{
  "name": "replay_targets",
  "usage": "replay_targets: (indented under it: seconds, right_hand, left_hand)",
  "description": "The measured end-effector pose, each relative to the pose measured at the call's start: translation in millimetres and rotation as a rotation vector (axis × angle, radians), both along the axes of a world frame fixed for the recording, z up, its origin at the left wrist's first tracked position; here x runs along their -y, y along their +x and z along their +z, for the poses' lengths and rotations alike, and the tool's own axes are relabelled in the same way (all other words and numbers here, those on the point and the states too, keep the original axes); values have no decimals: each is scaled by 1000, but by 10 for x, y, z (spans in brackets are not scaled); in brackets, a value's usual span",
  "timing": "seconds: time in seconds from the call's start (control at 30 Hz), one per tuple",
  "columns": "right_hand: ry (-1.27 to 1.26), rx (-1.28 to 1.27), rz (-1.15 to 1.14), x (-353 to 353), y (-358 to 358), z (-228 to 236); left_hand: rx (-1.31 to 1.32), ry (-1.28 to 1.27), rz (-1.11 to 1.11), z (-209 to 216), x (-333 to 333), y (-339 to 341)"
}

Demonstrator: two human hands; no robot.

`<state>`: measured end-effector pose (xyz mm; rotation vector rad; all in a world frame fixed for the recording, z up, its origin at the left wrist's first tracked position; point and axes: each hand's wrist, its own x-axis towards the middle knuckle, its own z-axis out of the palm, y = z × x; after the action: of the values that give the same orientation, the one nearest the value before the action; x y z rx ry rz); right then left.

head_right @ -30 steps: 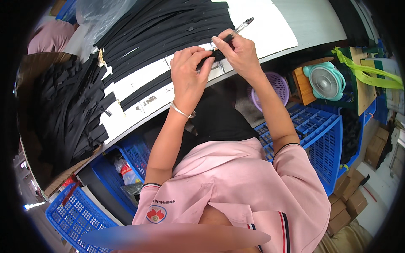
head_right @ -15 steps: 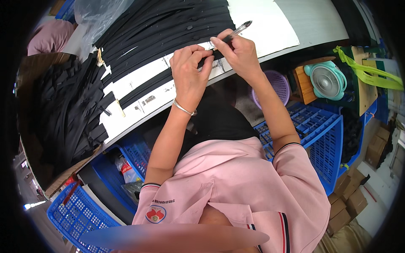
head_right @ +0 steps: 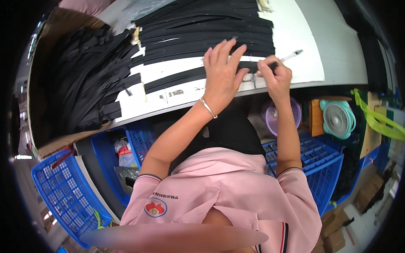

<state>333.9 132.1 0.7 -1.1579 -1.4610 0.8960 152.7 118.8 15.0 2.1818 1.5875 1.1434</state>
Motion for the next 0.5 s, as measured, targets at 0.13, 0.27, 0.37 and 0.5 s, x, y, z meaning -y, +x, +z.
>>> replay_targets:
  seconds: [0.13, 0.27, 0.37, 0.5]
  right_hand:
    - [46, -30, -56, 14, -18, -23]
    - [55, -7, -79, 2, -27, -33]
    - [41, -8, -61, 3, -68, -30]
    - [16, -48, -107, 20, 7, -54]
  left_hand:
    - [-147, -19, -50, -177, -353, -125]
    - [-168, 20, -109, -296, -1021, -332]
    - [-216, 48, -26, -293, -1232, -412]
    - [-221, 26, -81, 211, -754, -271]
